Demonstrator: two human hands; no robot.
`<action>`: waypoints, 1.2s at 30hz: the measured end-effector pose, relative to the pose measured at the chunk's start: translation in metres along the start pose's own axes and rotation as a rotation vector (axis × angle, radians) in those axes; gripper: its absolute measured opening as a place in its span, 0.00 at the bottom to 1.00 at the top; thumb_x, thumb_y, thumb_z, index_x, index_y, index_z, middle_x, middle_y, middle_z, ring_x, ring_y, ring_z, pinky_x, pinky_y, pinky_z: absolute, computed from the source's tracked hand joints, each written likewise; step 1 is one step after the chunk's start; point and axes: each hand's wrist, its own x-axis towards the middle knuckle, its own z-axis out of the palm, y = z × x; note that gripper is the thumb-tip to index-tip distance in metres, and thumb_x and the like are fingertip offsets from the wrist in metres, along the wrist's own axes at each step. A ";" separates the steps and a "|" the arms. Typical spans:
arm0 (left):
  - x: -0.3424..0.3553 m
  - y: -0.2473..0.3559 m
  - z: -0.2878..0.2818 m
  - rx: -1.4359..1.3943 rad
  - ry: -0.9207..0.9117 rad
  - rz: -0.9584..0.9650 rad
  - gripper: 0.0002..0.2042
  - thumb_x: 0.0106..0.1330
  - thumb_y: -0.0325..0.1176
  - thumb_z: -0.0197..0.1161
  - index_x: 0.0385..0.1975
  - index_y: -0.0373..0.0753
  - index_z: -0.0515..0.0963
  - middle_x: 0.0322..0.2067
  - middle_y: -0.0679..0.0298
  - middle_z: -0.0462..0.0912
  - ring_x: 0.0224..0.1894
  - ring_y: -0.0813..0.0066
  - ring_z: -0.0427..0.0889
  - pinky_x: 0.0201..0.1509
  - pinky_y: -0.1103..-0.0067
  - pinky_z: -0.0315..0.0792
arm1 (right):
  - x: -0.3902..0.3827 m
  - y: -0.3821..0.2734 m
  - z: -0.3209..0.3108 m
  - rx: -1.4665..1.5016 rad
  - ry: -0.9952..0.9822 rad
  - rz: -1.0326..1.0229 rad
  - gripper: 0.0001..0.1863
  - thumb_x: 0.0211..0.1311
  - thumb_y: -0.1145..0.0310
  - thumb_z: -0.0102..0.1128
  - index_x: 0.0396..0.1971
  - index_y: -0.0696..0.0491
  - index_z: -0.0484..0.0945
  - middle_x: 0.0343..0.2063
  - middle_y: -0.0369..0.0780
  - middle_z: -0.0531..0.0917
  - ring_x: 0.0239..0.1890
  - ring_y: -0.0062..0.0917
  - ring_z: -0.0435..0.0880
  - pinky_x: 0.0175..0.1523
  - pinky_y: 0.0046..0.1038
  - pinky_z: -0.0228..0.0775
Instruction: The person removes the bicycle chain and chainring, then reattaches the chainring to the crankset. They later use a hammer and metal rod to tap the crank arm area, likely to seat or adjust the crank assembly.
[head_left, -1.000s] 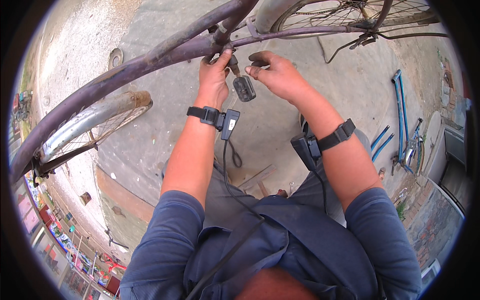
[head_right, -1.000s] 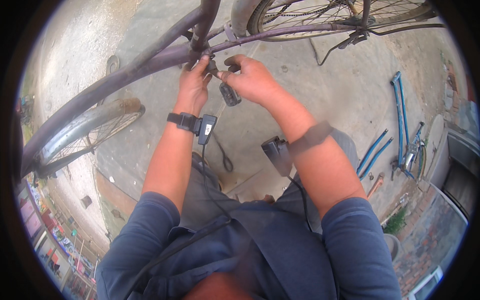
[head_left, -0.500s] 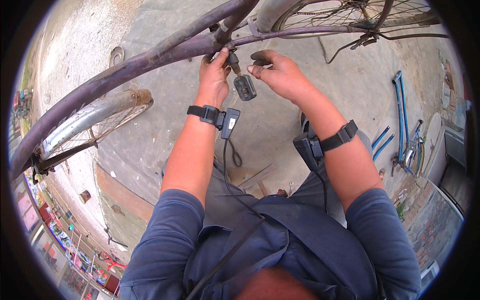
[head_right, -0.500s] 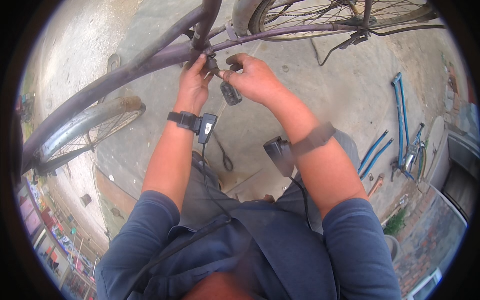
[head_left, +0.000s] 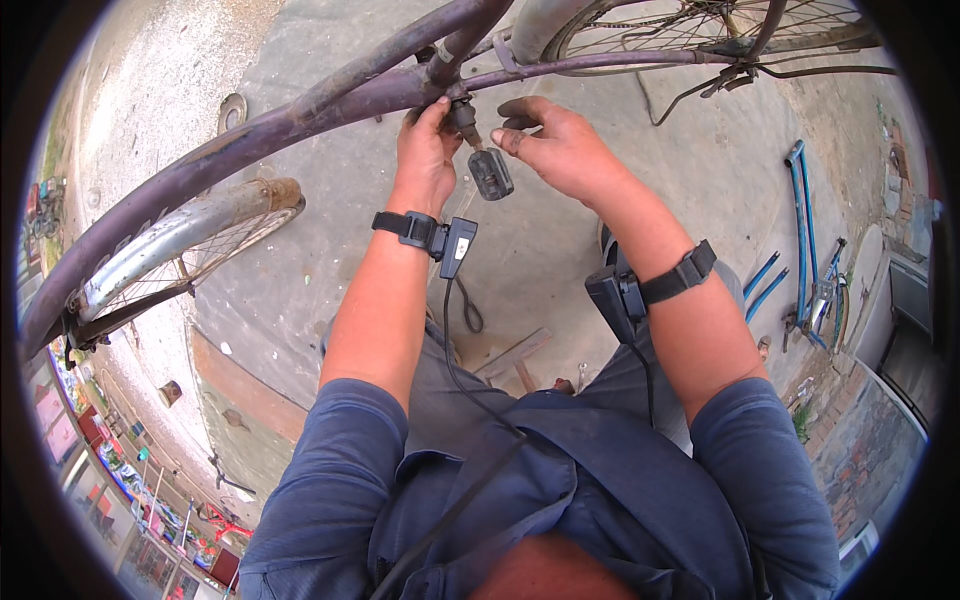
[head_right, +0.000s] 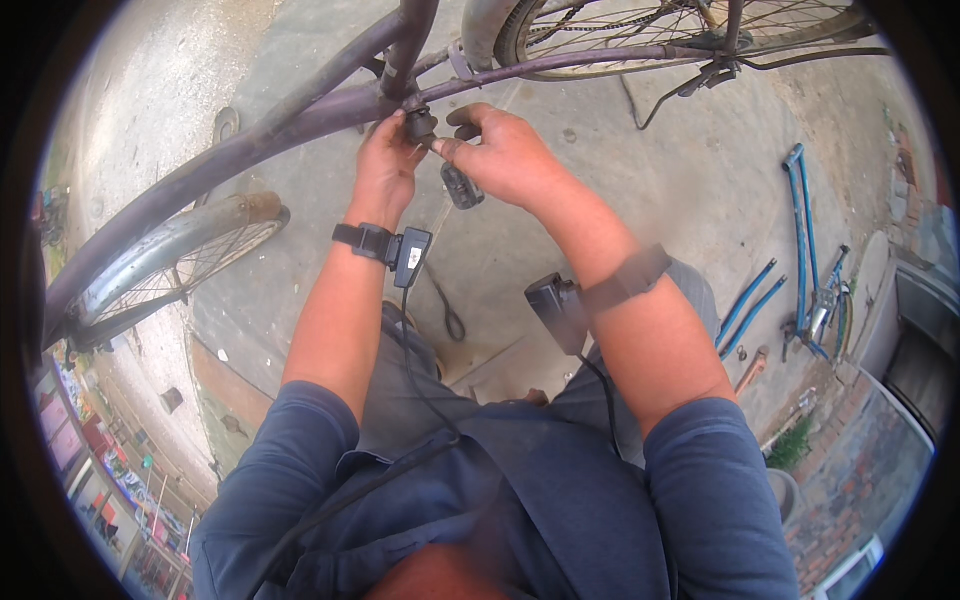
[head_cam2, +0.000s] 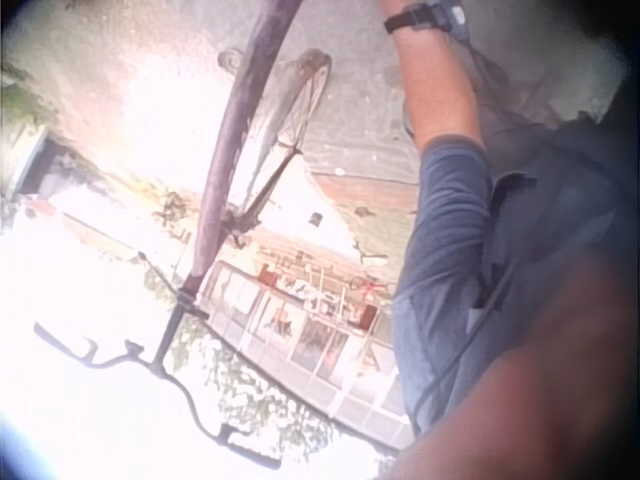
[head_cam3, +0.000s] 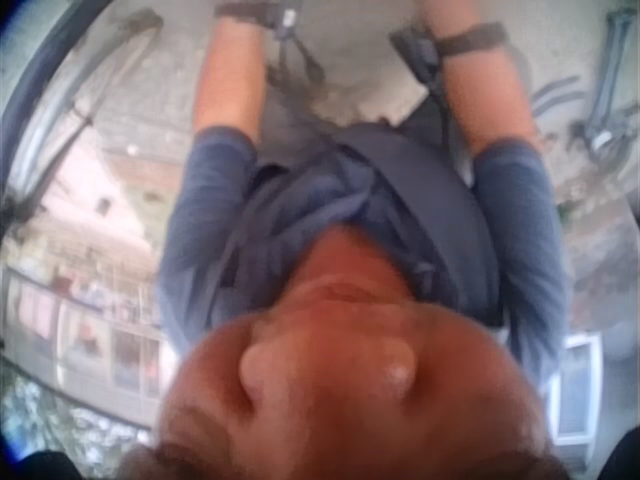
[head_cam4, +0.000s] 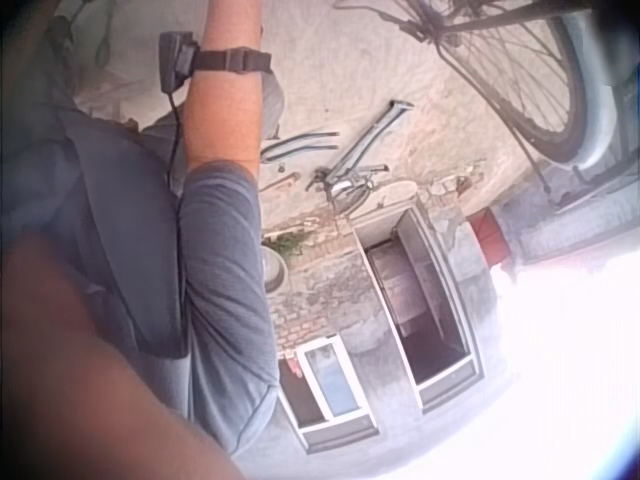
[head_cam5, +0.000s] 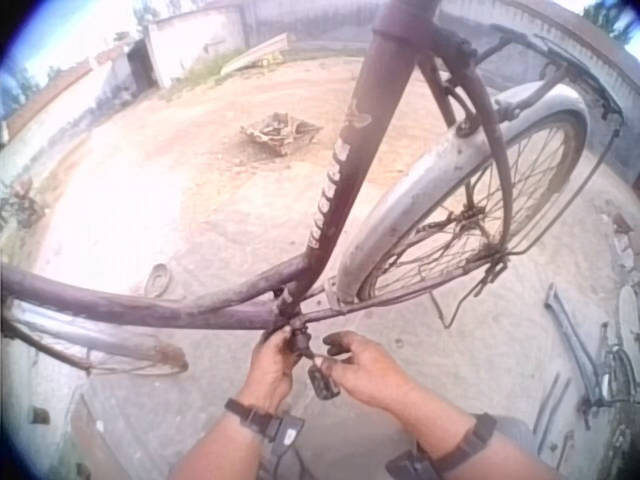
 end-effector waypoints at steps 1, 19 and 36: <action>0.000 -0.001 0.000 -0.032 0.035 -0.038 0.15 0.72 0.39 0.64 0.54 0.43 0.75 0.43 0.67 0.84 0.48 0.74 0.82 0.54 0.68 0.70 | -0.001 -0.001 -0.001 0.004 0.001 -0.004 0.29 0.65 0.57 0.68 0.59 0.61 0.76 0.53 0.48 0.84 0.47 0.31 0.85 0.54 0.32 0.77; -0.001 -0.005 0.006 0.284 0.049 0.167 0.15 0.73 0.38 0.62 0.54 0.38 0.74 0.41 0.64 0.83 0.43 0.72 0.82 0.51 0.72 0.74 | -0.004 -0.007 -0.002 0.018 -0.009 0.002 0.29 0.65 0.57 0.67 0.60 0.61 0.76 0.53 0.49 0.84 0.48 0.33 0.86 0.54 0.33 0.77; 0.002 -0.007 0.003 -0.003 0.037 0.065 0.17 0.69 0.37 0.68 0.53 0.36 0.75 0.41 0.65 0.83 0.42 0.75 0.82 0.49 0.71 0.74 | -0.003 -0.002 -0.003 0.032 -0.026 0.010 0.30 0.67 0.58 0.67 0.62 0.61 0.74 0.52 0.48 0.83 0.49 0.28 0.84 0.56 0.29 0.75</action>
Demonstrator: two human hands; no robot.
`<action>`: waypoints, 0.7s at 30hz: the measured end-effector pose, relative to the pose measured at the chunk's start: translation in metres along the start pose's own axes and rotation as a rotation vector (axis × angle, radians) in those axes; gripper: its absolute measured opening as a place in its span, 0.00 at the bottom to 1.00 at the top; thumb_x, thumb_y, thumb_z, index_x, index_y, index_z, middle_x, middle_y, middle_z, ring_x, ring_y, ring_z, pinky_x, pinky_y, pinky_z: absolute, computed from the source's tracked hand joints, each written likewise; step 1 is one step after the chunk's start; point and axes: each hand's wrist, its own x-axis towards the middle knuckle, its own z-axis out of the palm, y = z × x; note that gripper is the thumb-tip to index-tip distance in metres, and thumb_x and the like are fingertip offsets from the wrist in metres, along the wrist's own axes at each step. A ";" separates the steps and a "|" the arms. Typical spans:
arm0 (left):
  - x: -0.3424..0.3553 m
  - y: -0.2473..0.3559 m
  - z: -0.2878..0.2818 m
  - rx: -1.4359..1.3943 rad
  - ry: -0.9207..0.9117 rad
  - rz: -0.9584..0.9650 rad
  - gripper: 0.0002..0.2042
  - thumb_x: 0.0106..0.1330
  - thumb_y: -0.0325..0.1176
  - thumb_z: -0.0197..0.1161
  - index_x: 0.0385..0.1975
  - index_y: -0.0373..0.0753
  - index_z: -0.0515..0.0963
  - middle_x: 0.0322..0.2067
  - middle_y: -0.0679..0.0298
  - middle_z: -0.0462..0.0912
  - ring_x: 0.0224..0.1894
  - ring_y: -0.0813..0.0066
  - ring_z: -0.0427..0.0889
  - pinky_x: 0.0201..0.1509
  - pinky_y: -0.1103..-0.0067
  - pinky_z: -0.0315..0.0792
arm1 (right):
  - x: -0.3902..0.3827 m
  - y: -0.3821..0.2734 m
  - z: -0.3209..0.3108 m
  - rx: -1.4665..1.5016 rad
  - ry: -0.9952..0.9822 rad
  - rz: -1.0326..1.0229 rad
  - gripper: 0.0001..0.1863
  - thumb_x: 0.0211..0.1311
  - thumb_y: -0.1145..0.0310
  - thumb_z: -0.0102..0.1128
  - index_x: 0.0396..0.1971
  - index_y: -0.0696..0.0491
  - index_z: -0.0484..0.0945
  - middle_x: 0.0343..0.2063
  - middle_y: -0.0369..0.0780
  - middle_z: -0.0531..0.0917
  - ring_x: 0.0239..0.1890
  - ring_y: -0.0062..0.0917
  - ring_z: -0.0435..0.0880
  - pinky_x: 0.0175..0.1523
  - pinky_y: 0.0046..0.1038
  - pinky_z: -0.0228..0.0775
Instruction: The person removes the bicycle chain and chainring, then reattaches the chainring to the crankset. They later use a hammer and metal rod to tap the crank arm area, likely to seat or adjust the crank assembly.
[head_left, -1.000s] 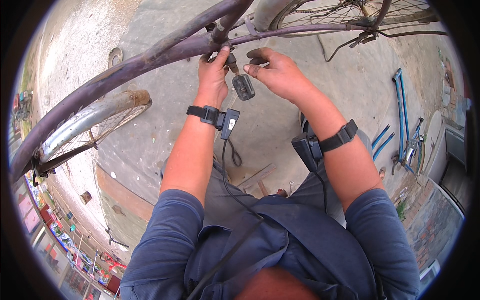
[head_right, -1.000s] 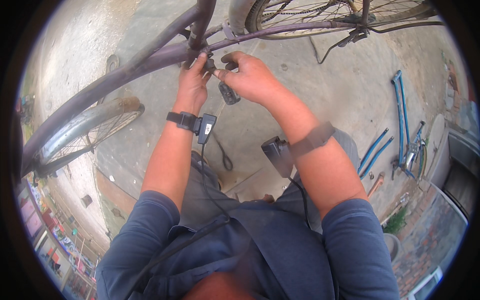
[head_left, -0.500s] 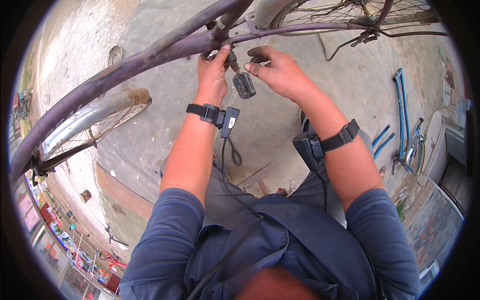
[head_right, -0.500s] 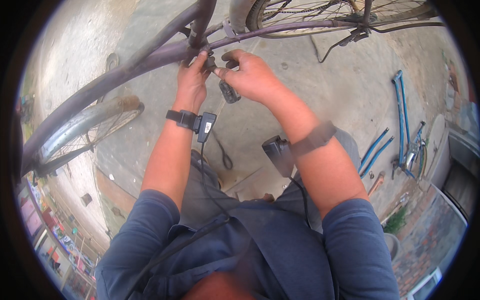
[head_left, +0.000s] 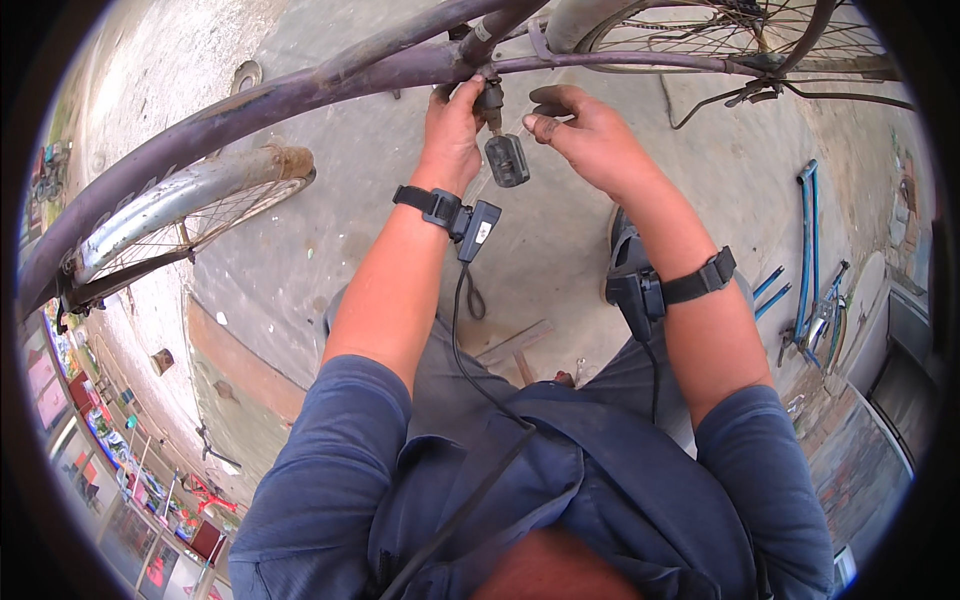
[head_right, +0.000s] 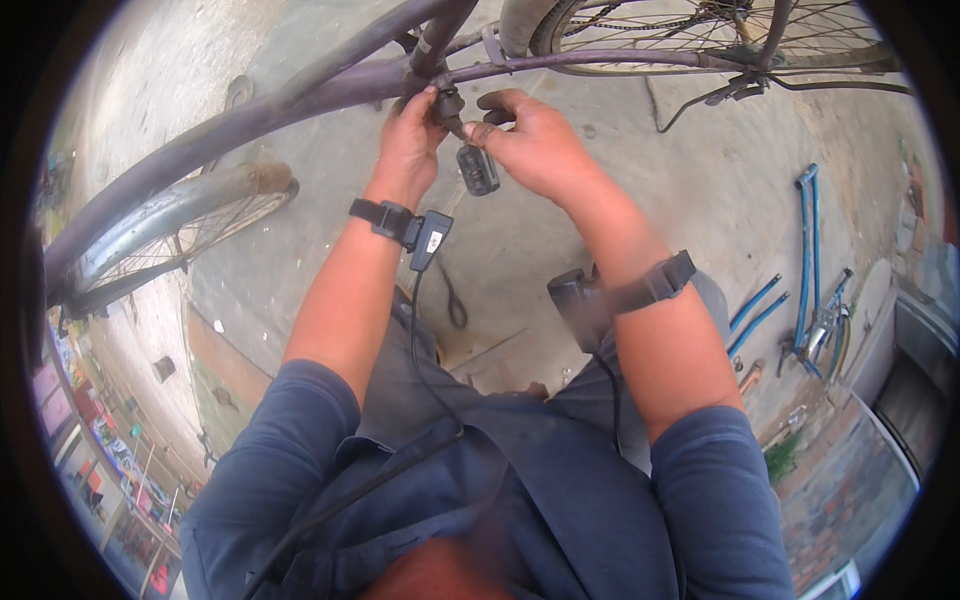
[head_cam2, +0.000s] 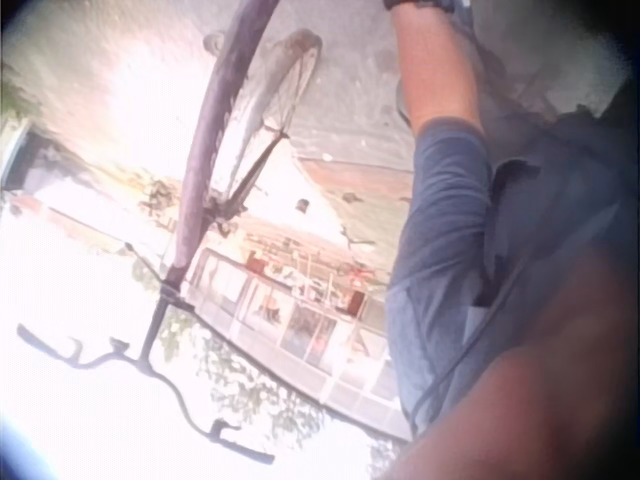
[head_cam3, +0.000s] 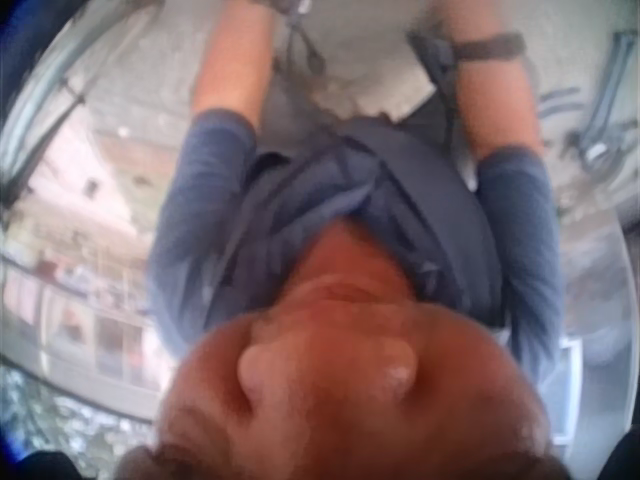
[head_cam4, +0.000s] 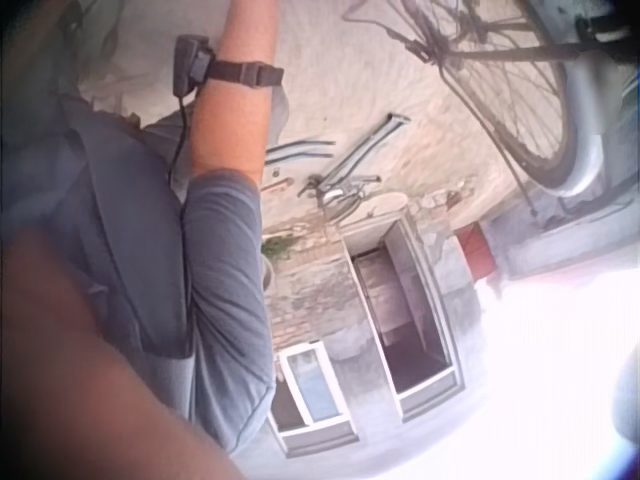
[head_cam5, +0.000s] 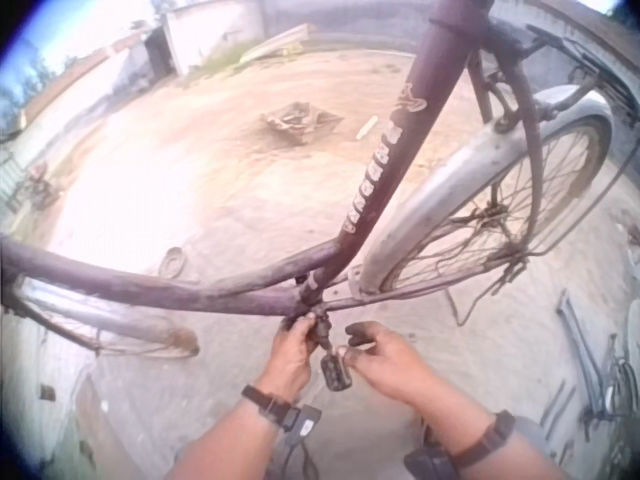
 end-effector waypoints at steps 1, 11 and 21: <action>0.000 0.000 0.001 0.036 0.003 0.028 0.17 0.70 0.37 0.67 0.53 0.37 0.75 0.41 0.65 0.83 0.42 0.75 0.82 0.48 0.71 0.74 | 0.000 0.000 0.000 -0.005 0.005 0.012 0.30 0.67 0.58 0.67 0.62 0.61 0.74 0.52 0.47 0.83 0.49 0.28 0.84 0.56 0.29 0.75; -0.003 0.005 0.003 0.085 0.017 0.025 0.18 0.68 0.38 0.68 0.53 0.37 0.75 0.39 0.67 0.83 0.39 0.76 0.80 0.45 0.74 0.71 | 0.000 0.002 0.000 0.001 0.002 -0.034 0.29 0.67 0.59 0.66 0.61 0.62 0.74 0.51 0.48 0.84 0.48 0.28 0.84 0.56 0.30 0.75; -0.005 0.005 0.009 0.065 0.011 0.085 0.19 0.64 0.36 0.73 0.50 0.37 0.74 0.34 0.65 0.82 0.33 0.78 0.79 0.36 0.76 0.70 | -0.001 0.000 -0.003 -0.021 -0.013 -0.038 0.30 0.68 0.58 0.66 0.62 0.62 0.73 0.52 0.49 0.83 0.50 0.29 0.84 0.57 0.30 0.75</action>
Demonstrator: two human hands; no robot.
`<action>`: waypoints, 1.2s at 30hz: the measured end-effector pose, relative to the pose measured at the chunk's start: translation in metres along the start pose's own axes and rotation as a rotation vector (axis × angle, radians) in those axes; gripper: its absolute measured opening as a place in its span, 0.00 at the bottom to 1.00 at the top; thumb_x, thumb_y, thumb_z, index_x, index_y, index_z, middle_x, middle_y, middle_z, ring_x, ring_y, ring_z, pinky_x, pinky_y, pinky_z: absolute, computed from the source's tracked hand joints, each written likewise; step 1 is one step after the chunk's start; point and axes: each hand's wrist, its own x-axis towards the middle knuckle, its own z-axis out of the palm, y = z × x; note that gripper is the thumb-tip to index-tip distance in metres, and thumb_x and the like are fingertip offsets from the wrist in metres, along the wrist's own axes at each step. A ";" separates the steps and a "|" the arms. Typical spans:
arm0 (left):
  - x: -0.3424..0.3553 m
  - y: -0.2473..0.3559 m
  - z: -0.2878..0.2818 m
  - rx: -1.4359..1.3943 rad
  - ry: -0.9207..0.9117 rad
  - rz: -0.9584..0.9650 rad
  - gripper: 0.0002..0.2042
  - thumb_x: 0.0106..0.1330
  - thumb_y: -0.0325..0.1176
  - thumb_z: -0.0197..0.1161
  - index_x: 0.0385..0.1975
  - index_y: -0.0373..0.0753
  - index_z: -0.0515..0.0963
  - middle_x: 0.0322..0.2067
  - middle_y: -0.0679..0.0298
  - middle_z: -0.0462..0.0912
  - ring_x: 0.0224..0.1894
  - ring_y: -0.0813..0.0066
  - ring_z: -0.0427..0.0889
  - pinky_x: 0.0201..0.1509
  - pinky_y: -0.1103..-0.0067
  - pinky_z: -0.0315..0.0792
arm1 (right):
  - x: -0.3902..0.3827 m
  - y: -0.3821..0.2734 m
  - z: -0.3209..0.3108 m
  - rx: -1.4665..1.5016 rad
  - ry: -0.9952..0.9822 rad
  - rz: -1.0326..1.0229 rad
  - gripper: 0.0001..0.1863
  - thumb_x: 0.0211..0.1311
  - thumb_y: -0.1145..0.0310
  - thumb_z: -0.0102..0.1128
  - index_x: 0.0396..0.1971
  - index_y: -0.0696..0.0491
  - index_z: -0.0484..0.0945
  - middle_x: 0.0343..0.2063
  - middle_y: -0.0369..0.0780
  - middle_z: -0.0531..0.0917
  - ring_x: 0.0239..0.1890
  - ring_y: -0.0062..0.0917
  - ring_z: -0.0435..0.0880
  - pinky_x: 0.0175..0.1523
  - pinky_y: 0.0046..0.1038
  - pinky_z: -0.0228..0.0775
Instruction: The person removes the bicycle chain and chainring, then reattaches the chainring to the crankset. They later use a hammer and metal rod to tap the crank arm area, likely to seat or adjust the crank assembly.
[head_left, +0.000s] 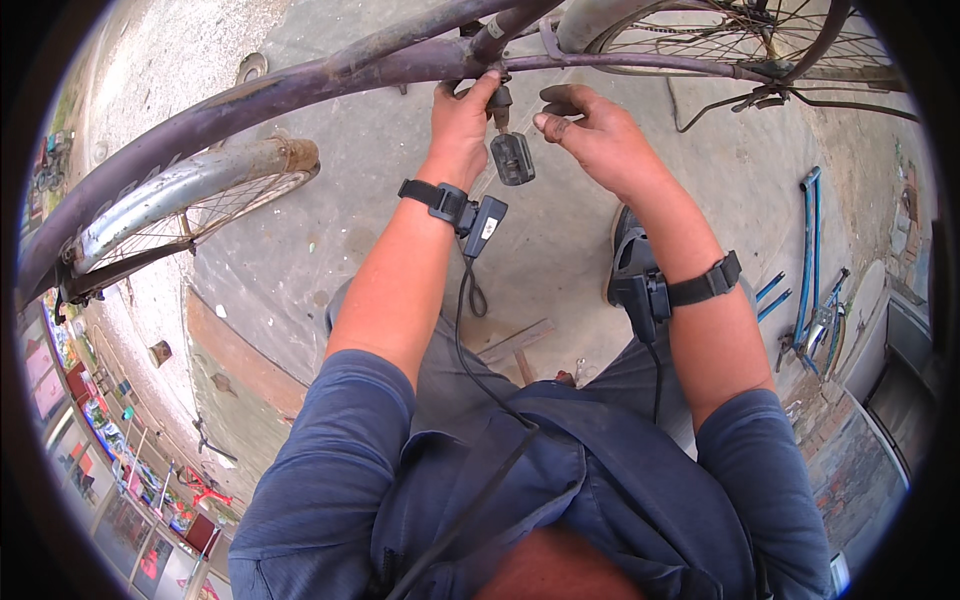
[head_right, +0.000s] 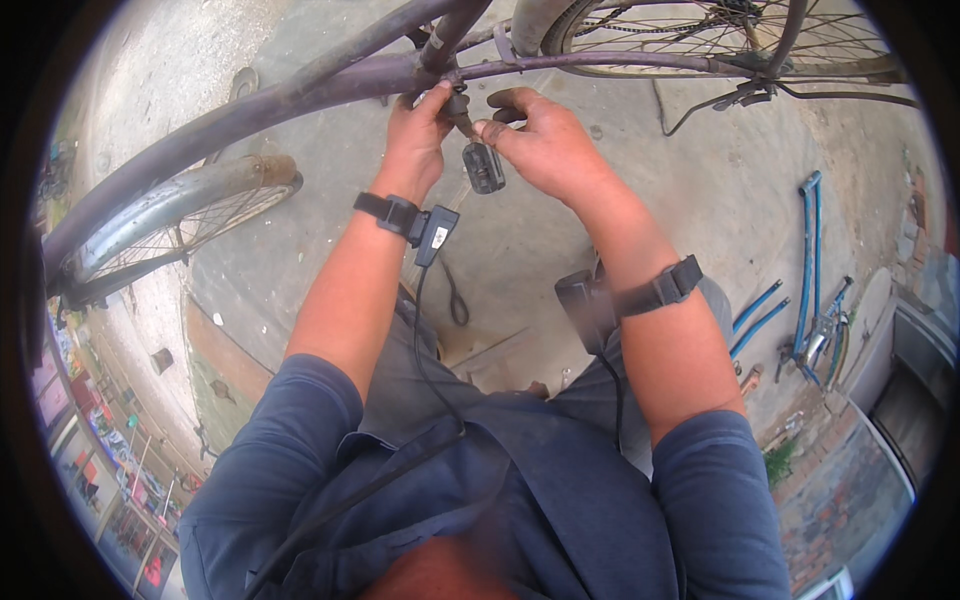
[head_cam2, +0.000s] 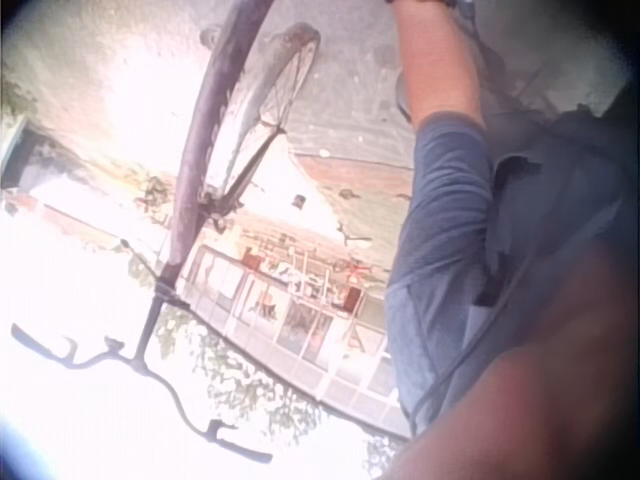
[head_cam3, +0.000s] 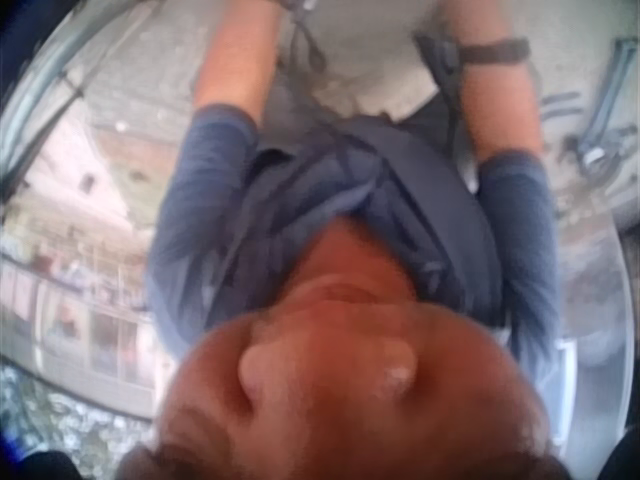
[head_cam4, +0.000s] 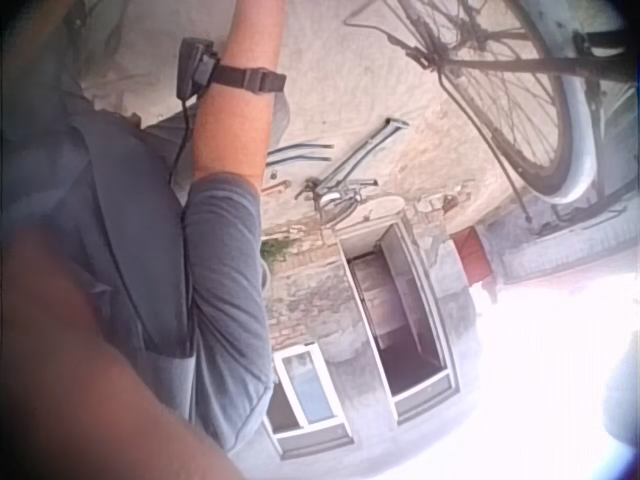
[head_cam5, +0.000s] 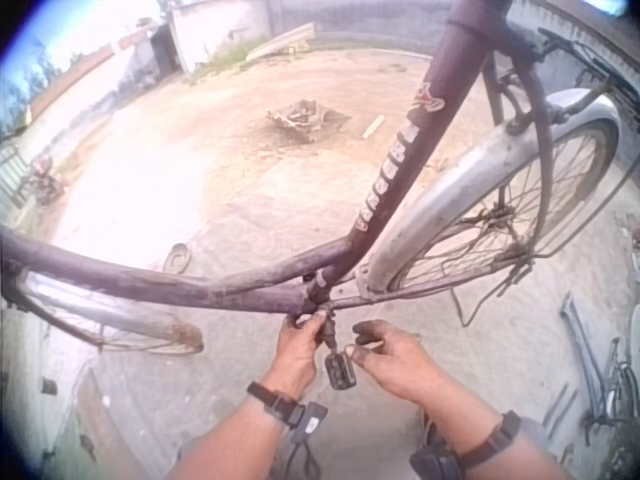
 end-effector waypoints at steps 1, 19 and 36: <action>0.001 0.000 0.000 -0.037 -0.008 -0.016 0.19 0.64 0.35 0.73 0.49 0.37 0.74 0.34 0.65 0.83 0.33 0.78 0.79 0.35 0.76 0.70 | 0.000 -0.001 0.000 -0.002 0.004 0.009 0.30 0.68 0.58 0.66 0.62 0.62 0.73 0.52 0.49 0.83 0.50 0.29 0.84 0.57 0.30 0.75; 0.006 -0.008 -0.003 0.064 -0.012 0.059 0.16 0.68 0.36 0.66 0.50 0.36 0.75 0.39 0.64 0.83 0.39 0.75 0.80 0.44 0.74 0.73 | -0.001 -0.006 0.000 0.010 0.039 0.011 0.33 0.62 0.54 0.68 0.59 0.63 0.76 0.52 0.52 0.84 0.51 0.39 0.86 0.57 0.35 0.75; 0.004 -0.002 -0.006 0.033 -0.007 -0.061 0.16 0.71 0.39 0.65 0.51 0.38 0.76 0.41 0.65 0.84 0.42 0.73 0.84 0.49 0.72 0.74 | -0.002 -0.008 -0.002 -0.013 0.002 0.016 0.26 0.67 0.64 0.64 0.61 0.61 0.74 0.53 0.49 0.83 0.49 0.30 0.84 0.56 0.31 0.75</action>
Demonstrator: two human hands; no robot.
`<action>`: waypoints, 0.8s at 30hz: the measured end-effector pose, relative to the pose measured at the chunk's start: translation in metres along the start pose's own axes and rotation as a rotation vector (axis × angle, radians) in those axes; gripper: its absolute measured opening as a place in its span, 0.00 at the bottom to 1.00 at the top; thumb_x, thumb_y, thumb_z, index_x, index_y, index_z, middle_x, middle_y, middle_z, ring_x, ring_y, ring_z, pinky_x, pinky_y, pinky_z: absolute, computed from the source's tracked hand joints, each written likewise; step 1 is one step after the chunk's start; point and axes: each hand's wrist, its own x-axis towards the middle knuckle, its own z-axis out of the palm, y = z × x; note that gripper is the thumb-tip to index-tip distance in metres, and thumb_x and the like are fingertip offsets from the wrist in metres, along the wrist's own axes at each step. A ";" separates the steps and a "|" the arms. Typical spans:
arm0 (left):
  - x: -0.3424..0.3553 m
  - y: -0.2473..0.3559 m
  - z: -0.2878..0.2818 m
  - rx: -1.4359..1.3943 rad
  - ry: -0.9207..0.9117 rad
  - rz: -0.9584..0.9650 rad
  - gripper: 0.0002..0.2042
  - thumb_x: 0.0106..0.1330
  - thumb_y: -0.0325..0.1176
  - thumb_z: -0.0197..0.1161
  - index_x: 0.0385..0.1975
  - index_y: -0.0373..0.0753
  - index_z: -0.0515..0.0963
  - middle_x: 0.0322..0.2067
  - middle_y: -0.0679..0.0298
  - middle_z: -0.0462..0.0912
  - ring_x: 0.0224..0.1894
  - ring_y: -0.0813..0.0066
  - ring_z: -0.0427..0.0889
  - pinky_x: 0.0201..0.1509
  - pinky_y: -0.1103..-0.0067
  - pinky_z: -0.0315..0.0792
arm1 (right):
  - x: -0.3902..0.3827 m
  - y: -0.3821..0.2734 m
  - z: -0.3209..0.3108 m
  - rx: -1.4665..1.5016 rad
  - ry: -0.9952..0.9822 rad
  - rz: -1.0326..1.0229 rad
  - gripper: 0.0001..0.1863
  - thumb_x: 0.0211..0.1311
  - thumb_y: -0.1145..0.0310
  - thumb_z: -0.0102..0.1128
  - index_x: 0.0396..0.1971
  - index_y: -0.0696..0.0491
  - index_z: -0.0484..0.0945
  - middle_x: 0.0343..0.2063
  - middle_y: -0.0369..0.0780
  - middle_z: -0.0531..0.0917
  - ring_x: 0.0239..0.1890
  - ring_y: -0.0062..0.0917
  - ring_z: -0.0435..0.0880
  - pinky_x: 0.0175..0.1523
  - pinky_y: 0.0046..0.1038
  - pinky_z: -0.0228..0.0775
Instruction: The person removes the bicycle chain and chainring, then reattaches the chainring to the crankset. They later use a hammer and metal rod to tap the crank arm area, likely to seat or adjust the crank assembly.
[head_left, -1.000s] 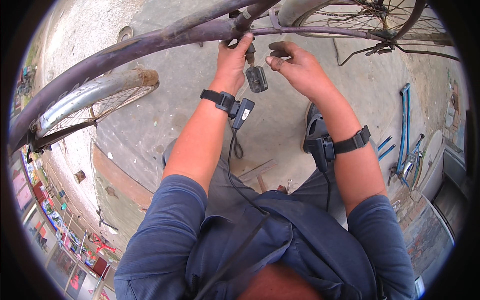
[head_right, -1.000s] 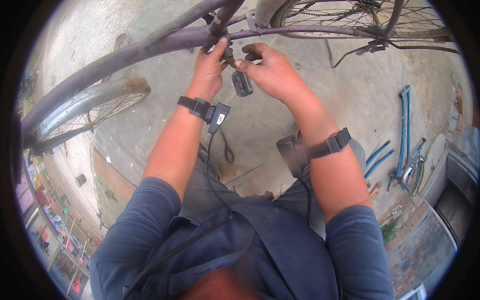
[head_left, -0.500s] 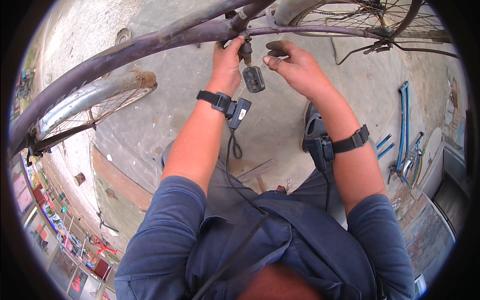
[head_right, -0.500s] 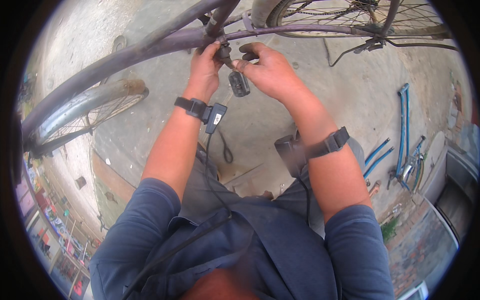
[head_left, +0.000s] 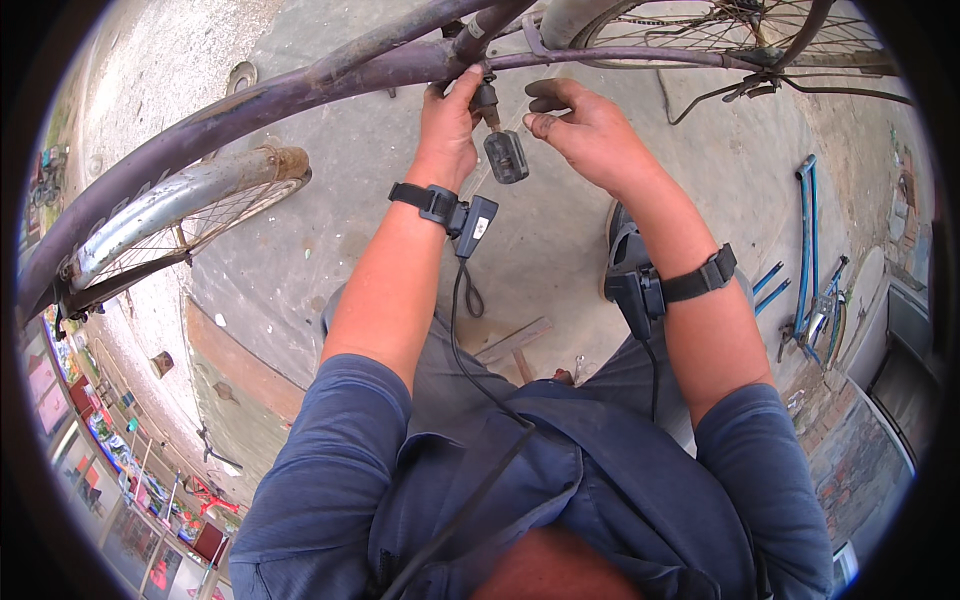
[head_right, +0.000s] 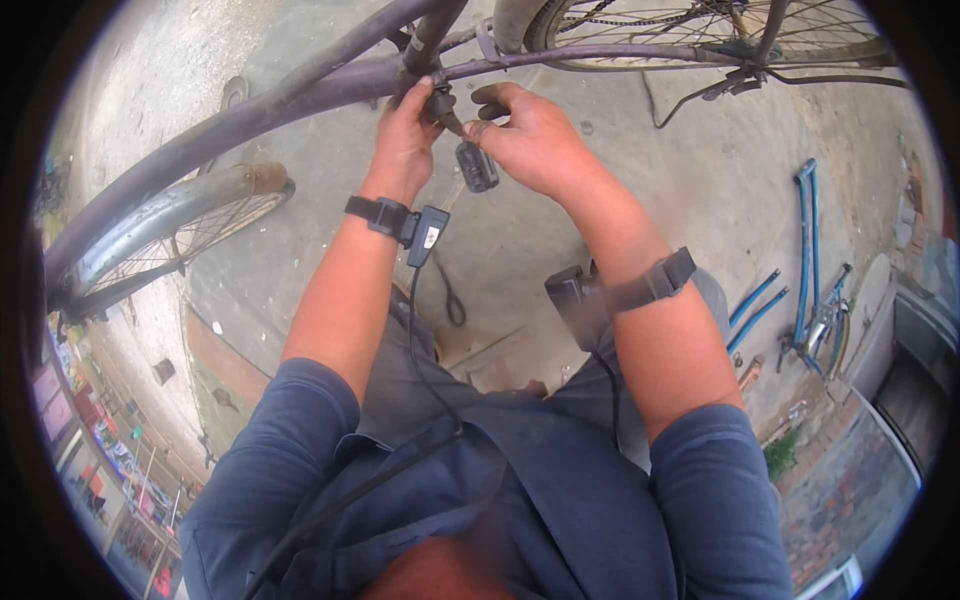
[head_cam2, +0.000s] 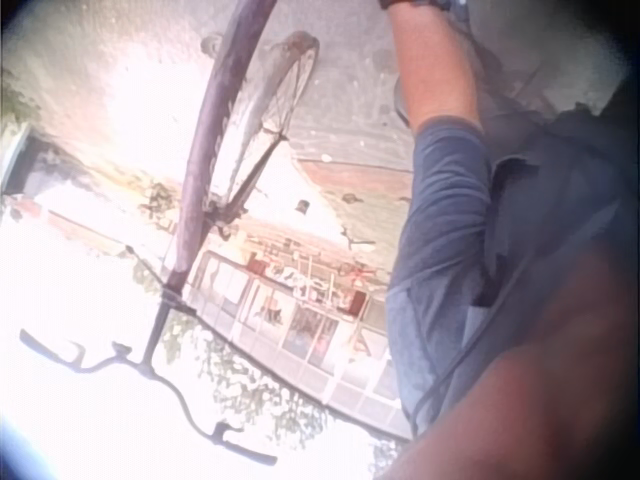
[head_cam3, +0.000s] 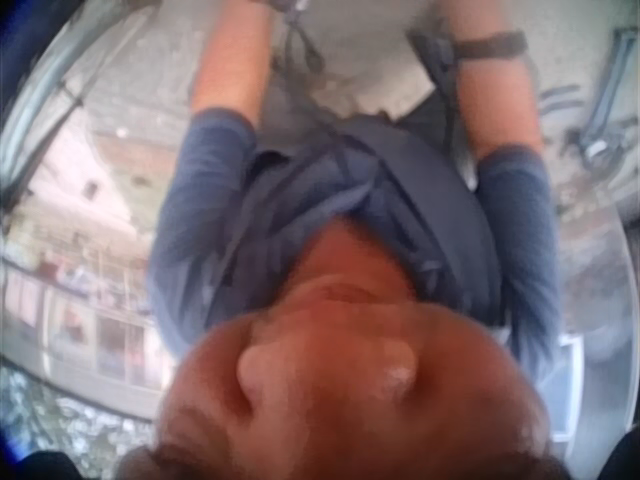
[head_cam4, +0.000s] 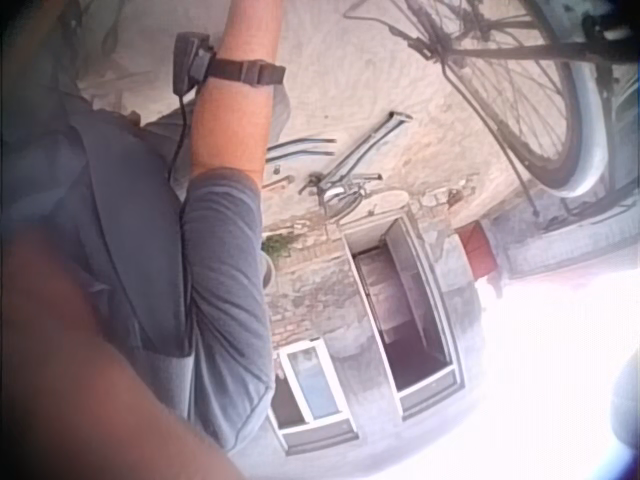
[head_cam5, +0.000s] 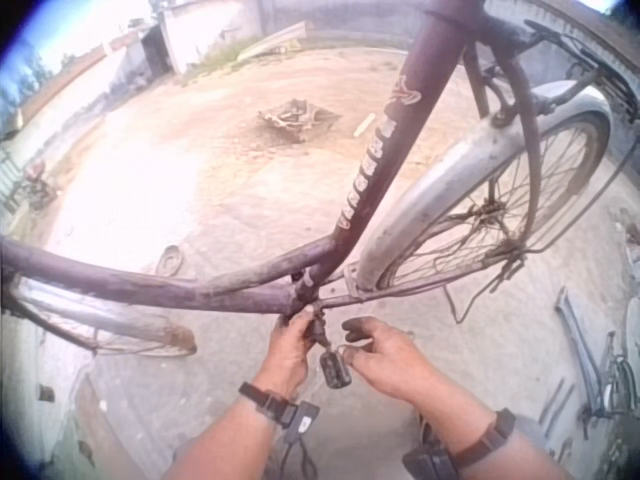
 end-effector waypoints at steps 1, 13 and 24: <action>0.000 0.000 0.000 0.031 -0.009 0.027 0.16 0.71 0.40 0.64 0.51 0.38 0.76 0.41 0.64 0.84 0.42 0.73 0.84 0.49 0.72 0.74 | 0.000 0.000 0.000 0.002 0.000 -0.001 0.26 0.67 0.64 0.64 0.61 0.61 0.74 0.53 0.49 0.83 0.49 0.30 0.84 0.56 0.31 0.75; 0.001 -0.002 0.000 0.081 0.007 0.079 0.14 0.72 0.39 0.62 0.51 0.40 0.75 0.41 0.64 0.84 0.43 0.74 0.83 0.49 0.74 0.73 | 0.001 0.004 -0.001 0.013 0.007 0.003 0.26 0.67 0.66 0.64 0.61 0.61 0.74 0.54 0.49 0.83 0.49 0.30 0.85 0.56 0.30 0.76; 0.001 -0.001 0.000 -0.012 -0.052 0.046 0.20 0.65 0.39 0.70 0.52 0.37 0.74 0.39 0.66 0.83 0.38 0.76 0.79 0.44 0.74 0.70 | 0.003 0.009 -0.001 0.033 0.002 -0.022 0.25 0.65 0.69 0.62 0.62 0.60 0.74 0.54 0.49 0.82 0.50 0.30 0.84 0.57 0.31 0.75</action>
